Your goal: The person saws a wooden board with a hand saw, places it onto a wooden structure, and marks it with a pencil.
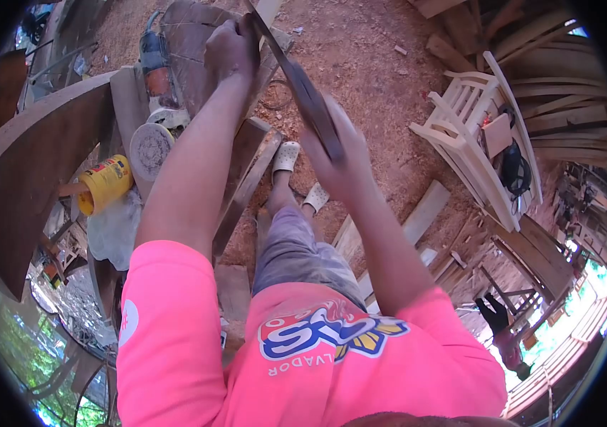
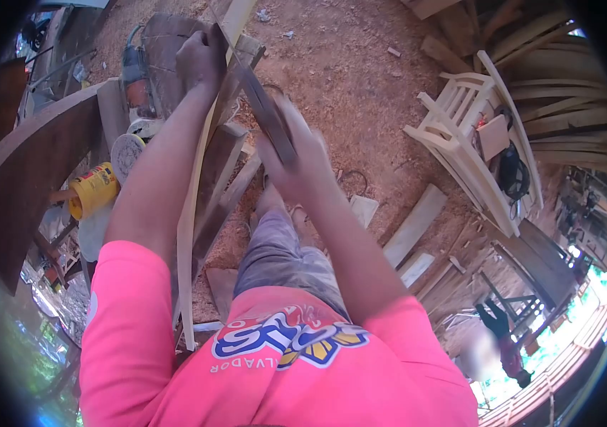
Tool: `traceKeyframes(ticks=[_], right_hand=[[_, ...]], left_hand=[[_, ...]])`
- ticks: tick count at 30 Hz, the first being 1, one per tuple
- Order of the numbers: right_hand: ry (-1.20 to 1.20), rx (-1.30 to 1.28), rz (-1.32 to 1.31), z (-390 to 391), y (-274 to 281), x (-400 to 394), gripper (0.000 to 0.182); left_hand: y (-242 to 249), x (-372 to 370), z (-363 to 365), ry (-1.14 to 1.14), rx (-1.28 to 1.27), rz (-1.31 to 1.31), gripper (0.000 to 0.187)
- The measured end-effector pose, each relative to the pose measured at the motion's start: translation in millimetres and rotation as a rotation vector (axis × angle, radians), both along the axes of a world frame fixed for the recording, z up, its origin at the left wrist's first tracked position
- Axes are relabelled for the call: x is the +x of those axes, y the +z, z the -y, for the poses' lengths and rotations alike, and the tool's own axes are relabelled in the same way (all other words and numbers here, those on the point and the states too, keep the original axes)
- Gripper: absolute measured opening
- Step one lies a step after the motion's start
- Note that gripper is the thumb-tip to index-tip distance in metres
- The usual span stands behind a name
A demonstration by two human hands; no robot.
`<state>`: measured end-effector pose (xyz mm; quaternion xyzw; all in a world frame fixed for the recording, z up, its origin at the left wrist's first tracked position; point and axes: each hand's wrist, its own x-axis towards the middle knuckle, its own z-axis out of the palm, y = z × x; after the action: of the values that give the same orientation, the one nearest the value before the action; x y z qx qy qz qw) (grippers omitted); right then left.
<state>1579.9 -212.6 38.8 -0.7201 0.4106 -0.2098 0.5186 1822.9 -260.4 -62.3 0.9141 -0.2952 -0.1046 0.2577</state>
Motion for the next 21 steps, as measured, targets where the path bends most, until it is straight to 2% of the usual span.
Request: traceKeyframes(ticks=[2,5,8,10,12,14,18,20,21], right_hand=[[0.051,0.179,0.018,43.2,2.3,52.9,0.041],[0.001,0.205,0.023,28.5,10.6,37.6,0.038],[-0.033,0.019,-0.009,-44.1,18.6,-51.7,0.053],[-0.017,0.22,-0.134,-83.7,52.8,-105.4,0.06],[0.013,0.215,-0.154,-98.6,69.2,-130.6,0.057],[0.015,0.205,-0.145,-80.7,61.5,-109.7,0.055],[0.008,0.062,0.041,6.7,-1.4,10.1,0.042],[0.043,0.139,0.044,41.7,-1.7,60.3,0.044],[0.026,0.12,0.054,37.2,-0.3,57.1,0.045]], left_hand=[[-2.6,0.0,-0.4,0.006,-0.041,0.021,0.056],[9.3,-3.9,2.5,0.009,-0.018,-0.021,0.059],[9.8,-3.9,1.4,0.032,-0.001,-0.004,0.059],[2.9,-4.5,-1.5,0.028,-0.013,0.018,0.059],[0.4,-2.4,-0.7,0.016,-0.046,0.023,0.058],[1.5,-2.2,-0.4,0.007,-0.03,0.016,0.054],[5.5,-3.7,1.5,0.02,0.02,-0.004,0.054],[-9.3,2.4,0.1,0.018,-0.02,-0.004,0.054],[-12.1,4.4,1.0,0.013,-0.044,-0.007,0.055]])
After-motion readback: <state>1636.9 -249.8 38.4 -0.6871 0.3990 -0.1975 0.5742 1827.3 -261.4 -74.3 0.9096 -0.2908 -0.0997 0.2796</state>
